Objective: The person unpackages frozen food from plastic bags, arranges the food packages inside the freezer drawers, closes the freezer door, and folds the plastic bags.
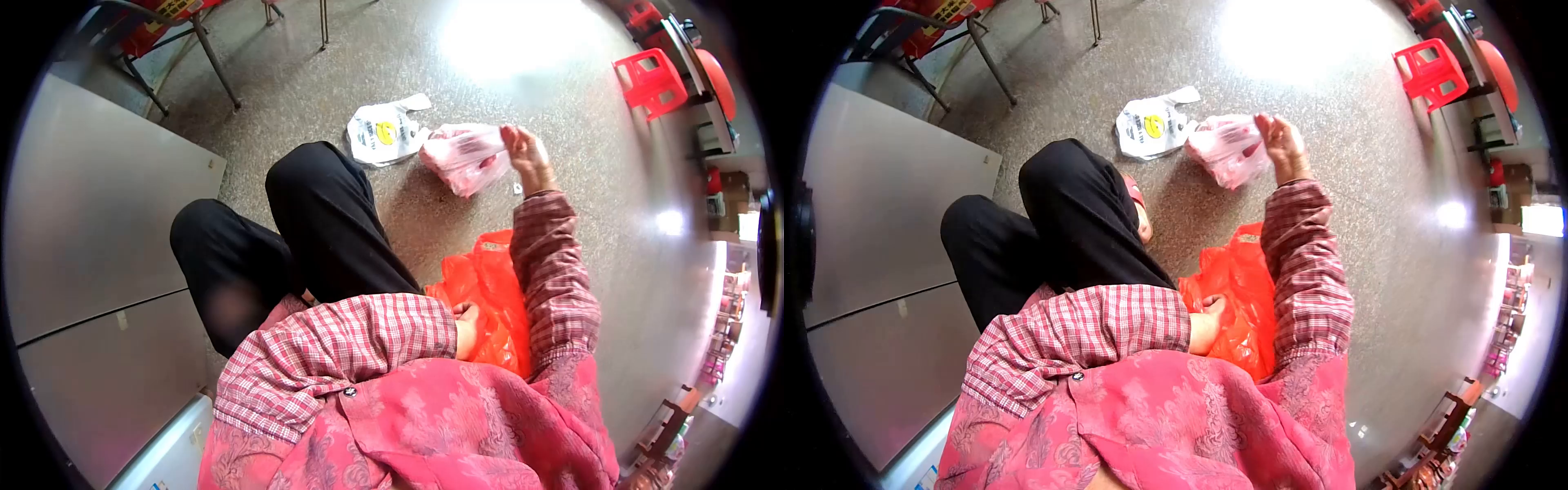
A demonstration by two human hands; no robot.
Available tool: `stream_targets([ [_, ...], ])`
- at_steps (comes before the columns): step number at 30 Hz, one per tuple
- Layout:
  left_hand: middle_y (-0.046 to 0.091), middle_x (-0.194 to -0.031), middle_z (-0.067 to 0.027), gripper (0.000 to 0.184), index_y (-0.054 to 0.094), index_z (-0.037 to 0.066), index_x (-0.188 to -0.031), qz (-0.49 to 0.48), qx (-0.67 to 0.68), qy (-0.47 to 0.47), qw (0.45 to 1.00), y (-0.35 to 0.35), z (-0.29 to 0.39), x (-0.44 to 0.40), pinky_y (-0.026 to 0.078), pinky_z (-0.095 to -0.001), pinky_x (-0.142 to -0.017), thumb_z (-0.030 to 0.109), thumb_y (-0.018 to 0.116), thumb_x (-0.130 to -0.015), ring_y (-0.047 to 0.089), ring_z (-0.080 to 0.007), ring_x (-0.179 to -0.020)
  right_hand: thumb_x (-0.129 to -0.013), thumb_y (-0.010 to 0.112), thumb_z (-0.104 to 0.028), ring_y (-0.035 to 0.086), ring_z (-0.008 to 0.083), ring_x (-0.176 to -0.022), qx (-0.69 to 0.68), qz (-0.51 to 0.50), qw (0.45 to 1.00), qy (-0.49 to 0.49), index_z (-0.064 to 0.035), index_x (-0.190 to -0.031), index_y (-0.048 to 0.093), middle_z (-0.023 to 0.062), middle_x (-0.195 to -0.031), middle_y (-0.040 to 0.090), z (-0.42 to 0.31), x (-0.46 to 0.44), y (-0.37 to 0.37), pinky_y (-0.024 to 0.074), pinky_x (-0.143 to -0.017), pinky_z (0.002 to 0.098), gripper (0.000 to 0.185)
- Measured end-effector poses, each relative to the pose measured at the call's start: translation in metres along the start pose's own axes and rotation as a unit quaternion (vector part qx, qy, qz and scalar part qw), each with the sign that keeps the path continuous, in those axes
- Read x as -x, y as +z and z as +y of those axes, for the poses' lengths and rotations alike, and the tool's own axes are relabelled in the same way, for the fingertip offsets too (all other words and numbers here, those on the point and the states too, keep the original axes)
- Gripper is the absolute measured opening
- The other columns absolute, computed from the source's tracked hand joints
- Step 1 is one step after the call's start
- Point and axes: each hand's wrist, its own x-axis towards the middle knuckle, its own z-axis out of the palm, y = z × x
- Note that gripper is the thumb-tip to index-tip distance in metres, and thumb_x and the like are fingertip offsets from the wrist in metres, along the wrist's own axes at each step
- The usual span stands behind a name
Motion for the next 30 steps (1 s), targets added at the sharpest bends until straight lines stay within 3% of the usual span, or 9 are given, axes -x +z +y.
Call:
stream_targets([
  [3,0.060,-0.094,0.0052,0.027,0.065,0.028,-0.093,-0.067,-0.116,0.032,0.990,0.006,-0.009,-0.001,0.030,-0.0482,-0.074,0.044,0.052,-0.077,0.048,-0.0201,-0.093,-0.085,0.056,0.000,0.063,0.0285,-0.090,0.002,0.008,0.998,0.060,0.0126,-0.100,0.054,0.0239,-0.098,0.061,0.035,-0.017,-0.035,0.0585,-0.068,0.0244,0.021],
  [13,0.066,-0.081,-0.0062,0.011,0.069,0.018,-0.072,0.084,0.191,0.068,0.976,-0.005,-0.068,0.019,0.050,-0.0349,-0.066,0.025,0.061,-0.072,0.063,-0.0227,-0.078,-0.089,0.055,-0.017,0.065,0.0224,-0.086,0.294,-0.009,0.956,-0.025,0.0054,-0.101,0.058,0.0162,-0.090,0.066,0.042,0.042,-0.042,0.0539,-0.072,0.0244,0.026],
  [17,0.063,-0.075,-0.0124,0.008,0.062,0.005,-0.070,0.327,0.440,-0.104,0.830,0.004,-0.092,0.060,0.047,-0.0439,-0.060,0.012,0.058,-0.070,0.062,-0.0281,-0.073,-0.087,0.060,-0.029,0.065,0.0161,-0.079,0.491,0.019,0.869,-0.065,-0.0003,-0.101,0.062,0.0106,-0.087,0.067,0.054,0.028,-0.075,0.0517,-0.069,0.0268,0.032],
  [20,0.062,-0.075,-0.0152,0.008,0.060,0.004,-0.074,0.419,0.335,-0.144,0.832,0.003,-0.105,0.084,0.049,-0.0429,-0.062,0.009,0.056,-0.070,0.063,-0.0307,-0.071,-0.087,0.060,-0.033,0.064,0.0144,-0.077,0.563,0.067,0.811,-0.145,-0.0023,-0.104,0.063,0.0077,-0.087,0.067,0.044,0.047,-0.085,0.0508,-0.067,0.0276,0.035],
  [22,0.061,-0.075,-0.0157,0.008,0.059,0.002,-0.075,0.453,0.352,-0.175,0.800,0.001,-0.112,0.088,0.049,-0.0419,-0.062,0.006,0.056,-0.068,0.063,-0.0314,-0.072,-0.088,0.058,-0.034,0.063,0.0139,-0.079,0.707,0.124,0.646,-0.260,-0.0038,-0.109,0.062,0.0054,-0.085,0.066,0.033,0.081,-0.080,0.0505,-0.067,0.0286,0.037],
  [24,0.061,-0.074,-0.0158,0.008,0.058,0.002,-0.075,0.481,0.360,-0.186,0.777,0.001,-0.114,0.083,0.049,-0.0414,-0.062,0.004,0.055,-0.068,0.063,-0.0314,-0.071,-0.089,0.057,-0.029,0.065,0.0245,-0.084,0.521,-0.014,0.839,-0.158,-0.0009,-0.106,0.062,0.0134,-0.087,0.066,0.028,0.157,-0.027,0.0516,-0.071,0.0322,0.033],
  [26,0.061,-0.075,-0.0157,0.010,0.058,0.002,-0.076,0.598,0.417,-0.213,0.651,-0.001,-0.117,0.069,0.048,-0.0386,-0.060,0.001,0.053,-0.067,0.063,-0.0299,-0.068,-0.090,0.055,-0.019,0.059,0.0177,-0.096,0.576,-0.181,0.775,-0.187,-0.0016,-0.123,0.053,0.0110,-0.106,0.062,0.028,0.212,-0.028,0.0480,-0.083,0.0311,0.037],
  [28,0.061,-0.076,-0.0154,0.012,0.059,0.002,-0.077,0.608,0.476,-0.187,0.608,0.003,-0.120,0.059,0.048,-0.0365,-0.061,0.000,0.052,-0.068,0.063,-0.0277,-0.068,-0.084,0.064,-0.010,0.055,0.0109,-0.096,0.507,-0.097,0.854,-0.068,-0.0030,-0.129,0.048,0.0072,-0.103,0.061,0.044,0.255,-0.021,0.0470,-0.080,0.0239,0.048],
  [30,0.062,-0.076,-0.0113,0.017,0.062,0.002,-0.081,0.559,0.571,-0.174,0.576,-0.002,-0.117,0.060,0.046,-0.0288,-0.063,-0.002,0.050,-0.070,0.061,-0.0176,-0.069,-0.081,0.068,-0.012,0.051,0.0070,-0.084,0.557,-0.070,0.825,-0.069,-0.0016,-0.125,0.052,0.0023,-0.086,0.058,0.059,0.275,-0.037,0.0456,-0.071,0.0232,0.048],
])
